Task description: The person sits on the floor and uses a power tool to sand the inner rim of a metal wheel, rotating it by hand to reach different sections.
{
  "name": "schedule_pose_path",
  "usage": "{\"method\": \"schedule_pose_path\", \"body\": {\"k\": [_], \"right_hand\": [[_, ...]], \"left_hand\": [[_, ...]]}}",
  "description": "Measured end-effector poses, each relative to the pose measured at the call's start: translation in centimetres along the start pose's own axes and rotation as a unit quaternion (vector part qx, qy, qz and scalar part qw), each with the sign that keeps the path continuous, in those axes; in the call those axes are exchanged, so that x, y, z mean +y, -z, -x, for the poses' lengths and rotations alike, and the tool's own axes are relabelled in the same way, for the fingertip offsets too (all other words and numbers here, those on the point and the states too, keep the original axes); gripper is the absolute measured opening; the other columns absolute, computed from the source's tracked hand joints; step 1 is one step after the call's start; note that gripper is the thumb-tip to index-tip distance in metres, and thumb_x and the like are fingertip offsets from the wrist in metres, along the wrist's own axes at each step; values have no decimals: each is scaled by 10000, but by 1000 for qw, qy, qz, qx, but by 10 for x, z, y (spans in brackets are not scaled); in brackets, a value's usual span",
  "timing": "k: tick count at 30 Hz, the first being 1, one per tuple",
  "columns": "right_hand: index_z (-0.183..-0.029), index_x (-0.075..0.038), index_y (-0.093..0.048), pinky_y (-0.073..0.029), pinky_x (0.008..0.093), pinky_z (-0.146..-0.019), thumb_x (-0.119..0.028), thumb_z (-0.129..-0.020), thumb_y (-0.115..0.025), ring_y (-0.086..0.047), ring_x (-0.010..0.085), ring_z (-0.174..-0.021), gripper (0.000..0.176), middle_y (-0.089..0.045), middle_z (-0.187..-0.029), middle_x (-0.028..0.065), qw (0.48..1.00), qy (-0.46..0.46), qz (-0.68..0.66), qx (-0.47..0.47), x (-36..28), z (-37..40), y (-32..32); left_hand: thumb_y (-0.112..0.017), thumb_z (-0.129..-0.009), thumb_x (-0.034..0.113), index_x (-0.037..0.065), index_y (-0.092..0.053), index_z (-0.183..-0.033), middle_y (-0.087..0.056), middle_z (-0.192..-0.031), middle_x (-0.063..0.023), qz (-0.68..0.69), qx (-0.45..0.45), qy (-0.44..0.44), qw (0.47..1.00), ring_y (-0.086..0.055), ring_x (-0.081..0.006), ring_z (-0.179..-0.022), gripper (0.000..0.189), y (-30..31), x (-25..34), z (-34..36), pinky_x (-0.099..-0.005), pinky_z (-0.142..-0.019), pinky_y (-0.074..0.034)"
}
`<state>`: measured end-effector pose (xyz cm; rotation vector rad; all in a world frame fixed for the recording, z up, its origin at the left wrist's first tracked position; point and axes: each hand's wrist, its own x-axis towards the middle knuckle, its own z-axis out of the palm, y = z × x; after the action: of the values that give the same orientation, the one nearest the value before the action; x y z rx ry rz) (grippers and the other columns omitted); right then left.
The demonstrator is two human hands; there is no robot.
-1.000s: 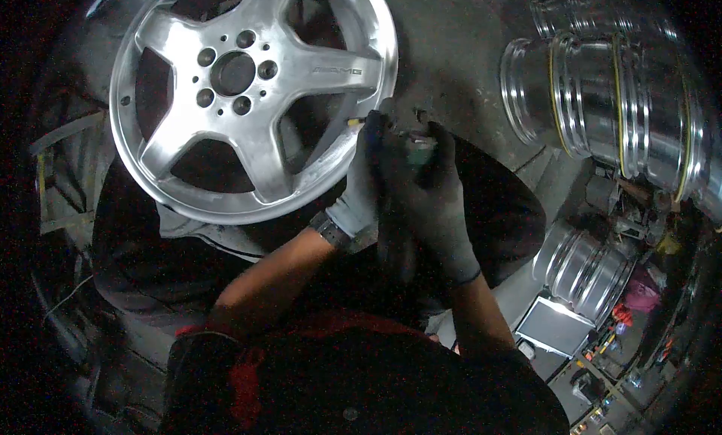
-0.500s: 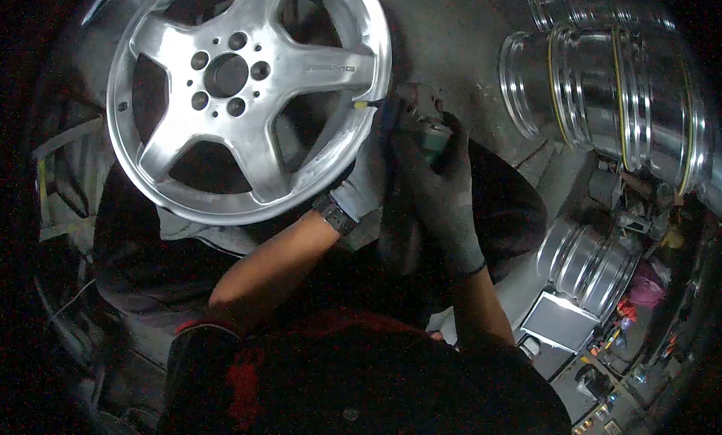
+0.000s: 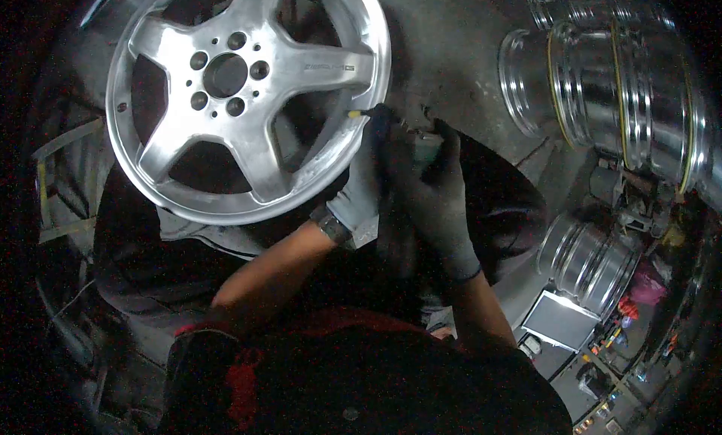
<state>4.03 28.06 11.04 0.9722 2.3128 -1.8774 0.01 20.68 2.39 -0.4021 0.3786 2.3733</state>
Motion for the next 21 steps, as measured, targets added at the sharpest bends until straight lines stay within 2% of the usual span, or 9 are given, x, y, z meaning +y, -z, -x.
{"method": "schedule_pose_path", "body": {"k": [2,4,7,11,13,17,19,21], "right_hand": [[-1542,20,-346,-549,347,-997,-81,-950,-793,-642,199,-1173,748,-640,-1309,137,1000,-21,5,5,5,5,1],[-1529,22,-361,-543,349,-1005,-81,-953,-789,-638,199,-1176,725,-643,-1302,135,999,5,-2,-54,9,8,3],[-1527,20,-368,-537,348,-1013,-74,-955,-783,-636,196,-1177,713,-647,-1293,132,997,-28,33,-62,0,8,4],[-1518,17,-383,-538,342,-1004,-87,-955,-787,-634,187,-1171,701,-651,-1284,131,998,18,-25,-53,5,-7,5],[-1507,13,-401,-538,343,-998,-108,-956,-790,-637,179,-1167,685,-652,-1285,131,998,56,14,-4,2,-16,2],[-1496,14,-416,-538,347,-992,-130,-963,-788,-643,180,-1160,666,-654,-1291,136,999,43,10,6,-9,-19,1],[-1489,13,-427,-539,342,-984,-136,-963,-790,-648,183,-1150,656,-660,-1282,133,996,15,89,-1,-8,-12,2],[-1484,11,-432,-543,337,-974,-137,-961,-793,-651,184,-1143,653,-663,-1270,129,998,-4,52,-18,0,-6,3]], "left_hand": [[-482,-1125,513,107,-547,-1457,-619,-1336,-67,-3,29,1,1000,-602,-192,-1230,529,0,-1,13,-378,-1098,-501],[-545,-1112,485,95,-545,-1509,-629,-1379,-48,66,68,17,995,-615,-162,-1201,556,2,-3,24,-333,-1080,-487],[-548,-1108,495,97,-563,-1481,-637,-1361,-45,70,76,29,994,-614,-163,-1204,546,4,-4,24,-336,-1078,-488],[-480,-1130,492,113,-568,-1433,-644,-1355,-85,56,39,13,998,-633,-204,-1212,493,2,-2,-5,-373,-1068,-524],[-471,-1137,475,115,-574,-1418,-648,-1336,-81,7,-45,13,999,-637,-200,-1199,469,-11,14,-12,-367,-1062,-526],[-450,-1145,466,115,-573,-1418,-650,-1330,-74,10,-48,-13,999,-635,-197,-1197,462,-4,7,-20,-361,-1063,-523],[-435,-1148,471,101,-552,-1444,-648,-1329,-72,20,-14,-2,1000,-628,-204,-1210,488,-14,11,-3,-363,-1076,-515],[-482,-1130,490,88,-569,-1440,-649,-1330,-64,40,15,10,999,-631,-187,-1197,516,2,0,8,-348,-1077,-508]]}}
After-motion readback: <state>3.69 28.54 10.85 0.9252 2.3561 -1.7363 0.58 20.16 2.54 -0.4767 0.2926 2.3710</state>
